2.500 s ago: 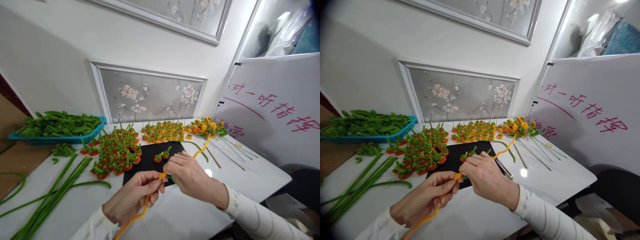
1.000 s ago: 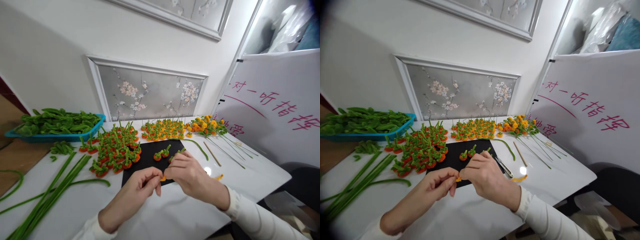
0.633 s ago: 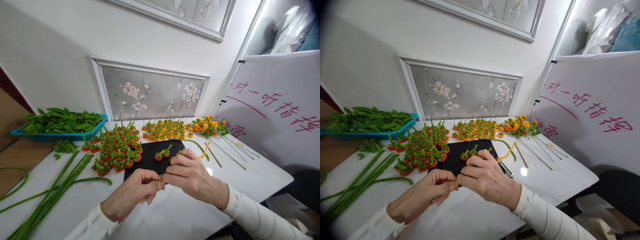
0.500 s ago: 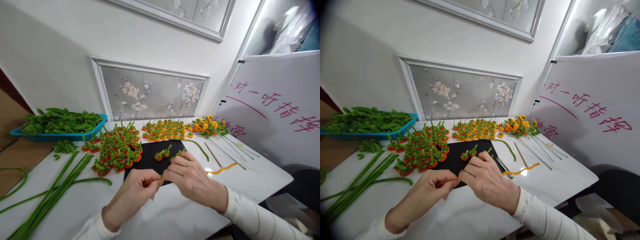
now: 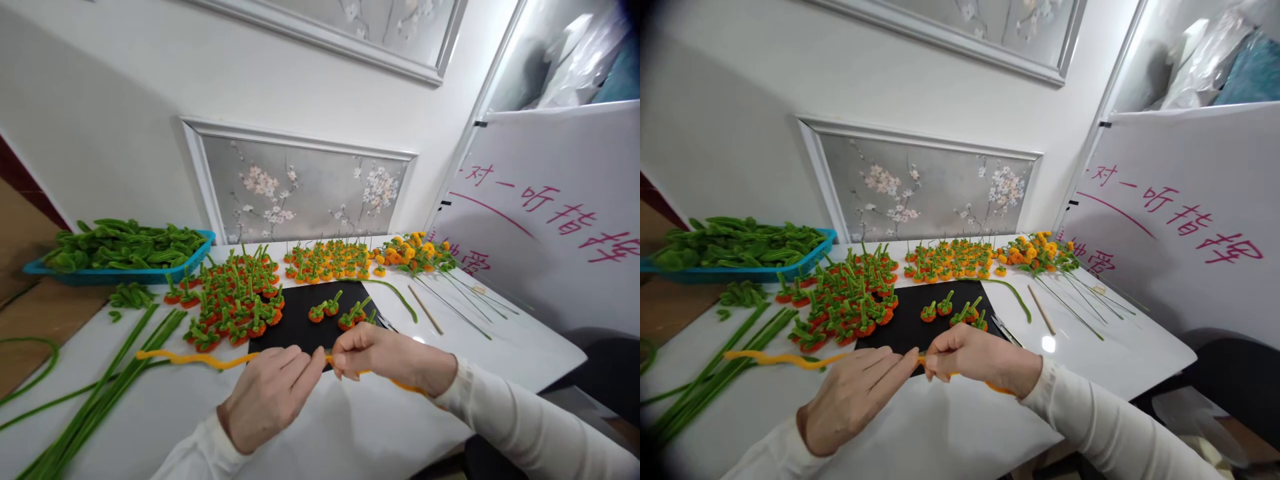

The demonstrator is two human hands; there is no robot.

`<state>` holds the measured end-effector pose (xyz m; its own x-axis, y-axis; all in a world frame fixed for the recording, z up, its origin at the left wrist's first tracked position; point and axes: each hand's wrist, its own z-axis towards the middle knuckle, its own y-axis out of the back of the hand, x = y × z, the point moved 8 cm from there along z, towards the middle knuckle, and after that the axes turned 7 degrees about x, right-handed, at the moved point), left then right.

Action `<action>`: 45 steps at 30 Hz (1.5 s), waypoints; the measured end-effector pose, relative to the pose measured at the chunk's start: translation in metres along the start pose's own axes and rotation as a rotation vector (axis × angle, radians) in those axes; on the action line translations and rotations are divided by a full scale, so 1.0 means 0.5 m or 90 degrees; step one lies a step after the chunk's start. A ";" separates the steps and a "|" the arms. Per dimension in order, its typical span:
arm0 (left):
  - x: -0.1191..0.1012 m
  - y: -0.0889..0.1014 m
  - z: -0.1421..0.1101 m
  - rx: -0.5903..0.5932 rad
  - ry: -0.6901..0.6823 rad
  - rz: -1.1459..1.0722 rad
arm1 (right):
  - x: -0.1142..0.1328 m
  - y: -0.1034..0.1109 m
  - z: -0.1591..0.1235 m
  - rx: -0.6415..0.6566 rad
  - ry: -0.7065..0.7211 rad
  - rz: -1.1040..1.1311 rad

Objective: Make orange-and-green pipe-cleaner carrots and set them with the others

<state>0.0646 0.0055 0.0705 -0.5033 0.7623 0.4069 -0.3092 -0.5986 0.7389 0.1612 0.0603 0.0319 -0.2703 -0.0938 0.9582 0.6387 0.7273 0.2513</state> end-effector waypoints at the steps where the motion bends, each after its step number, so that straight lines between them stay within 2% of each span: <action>1: 0.003 -0.005 0.000 0.008 0.026 -0.012 | 0.005 0.007 -0.004 -0.023 0.014 -0.068; 5: 0.024 -0.029 0.001 0.062 0.158 -0.132 | 0.037 0.029 -0.028 -0.160 0.098 -0.385; 9: 0.028 -0.049 0.006 0.121 0.197 -0.205 | 0.052 0.023 -0.047 -0.217 0.159 -0.597; 13: 0.027 -0.083 -0.004 0.229 0.204 -0.215 | 0.033 0.037 -0.074 -0.260 0.121 -0.779; 17: 0.034 -0.119 -0.027 0.311 0.241 -0.250 | -0.015 0.103 -0.138 -0.325 0.020 -0.876; 22: 0.058 -0.145 -0.045 0.341 0.337 -0.376 | -0.092 0.209 -0.229 -0.388 -0.072 -0.855; 26: 0.082 -0.154 -0.052 0.336 0.426 -0.446 | -0.136 0.265 -0.255 -0.409 -0.106 -0.763; 28: 0.091 -0.156 -0.057 0.329 0.464 -0.451 | -0.152 0.296 -0.259 -0.449 -0.180 -0.708; 32: 0.105 -0.160 -0.070 0.313 0.529 -0.464 | -0.179 0.352 -0.270 -0.566 -0.388 -0.637; 35: 0.110 -0.170 -0.081 0.295 0.578 -0.536 | -0.203 0.369 -0.260 -0.581 -0.465 -0.625; 39: 0.096 -0.194 -0.094 0.254 0.682 -0.812 | -0.238 0.373 -0.247 -0.584 -0.514 -0.623; 42: 0.079 -0.198 -0.094 0.205 0.755 -1.012 | -0.238 0.370 -0.242 -0.591 -0.487 -0.633; 45: 0.071 -0.186 -0.089 0.164 0.786 -1.126 | -0.195 0.354 -0.241 -0.621 -0.423 -0.654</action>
<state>0.0396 0.0773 -0.0080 -0.0518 -0.2284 -0.9722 -0.8782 0.4739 -0.0645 0.3873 0.1160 -0.0006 -0.9561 0.2426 0.1643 0.1200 -0.1872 0.9750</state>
